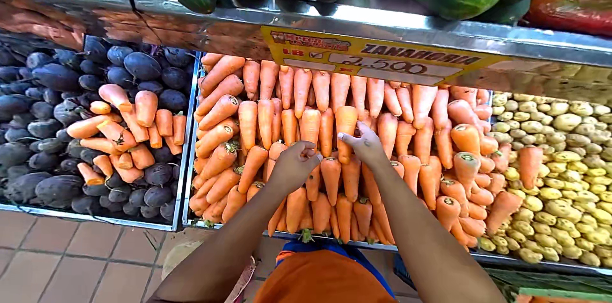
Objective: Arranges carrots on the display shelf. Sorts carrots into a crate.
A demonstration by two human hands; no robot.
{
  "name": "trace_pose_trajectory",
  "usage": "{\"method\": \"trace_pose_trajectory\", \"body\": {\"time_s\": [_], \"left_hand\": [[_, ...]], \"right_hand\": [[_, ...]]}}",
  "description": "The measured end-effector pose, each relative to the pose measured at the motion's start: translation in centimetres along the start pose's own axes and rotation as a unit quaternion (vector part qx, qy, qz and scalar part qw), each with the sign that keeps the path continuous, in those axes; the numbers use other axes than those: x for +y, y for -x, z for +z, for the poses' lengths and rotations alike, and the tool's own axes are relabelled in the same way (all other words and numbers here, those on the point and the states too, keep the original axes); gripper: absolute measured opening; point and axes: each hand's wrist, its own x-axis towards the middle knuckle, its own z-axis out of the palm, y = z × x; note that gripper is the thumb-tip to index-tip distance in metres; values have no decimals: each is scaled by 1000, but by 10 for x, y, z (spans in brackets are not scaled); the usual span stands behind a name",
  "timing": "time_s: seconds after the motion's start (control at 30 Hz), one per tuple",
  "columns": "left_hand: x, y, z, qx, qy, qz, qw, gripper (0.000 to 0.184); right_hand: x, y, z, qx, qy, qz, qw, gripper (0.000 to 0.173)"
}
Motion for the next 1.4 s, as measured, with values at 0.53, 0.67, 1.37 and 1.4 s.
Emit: {"method": "trace_pose_trajectory", "body": {"time_s": [0.53,0.67,1.37,1.4], "left_hand": [[-4,116,206,-164,10,55,985,34],[36,153,321,-193,27,11,981,29],[126,184,525,-340,-158,75,924,41],[127,184,526,-341,-158,69,924,41]], "right_hand": [[312,358,-180,248,40,17,968,30],[512,441,-259,379,-43,381,842,37],[655,392,-276,445,-257,506,693,108],[657,394,-273,466,-331,474,669,103]]}}
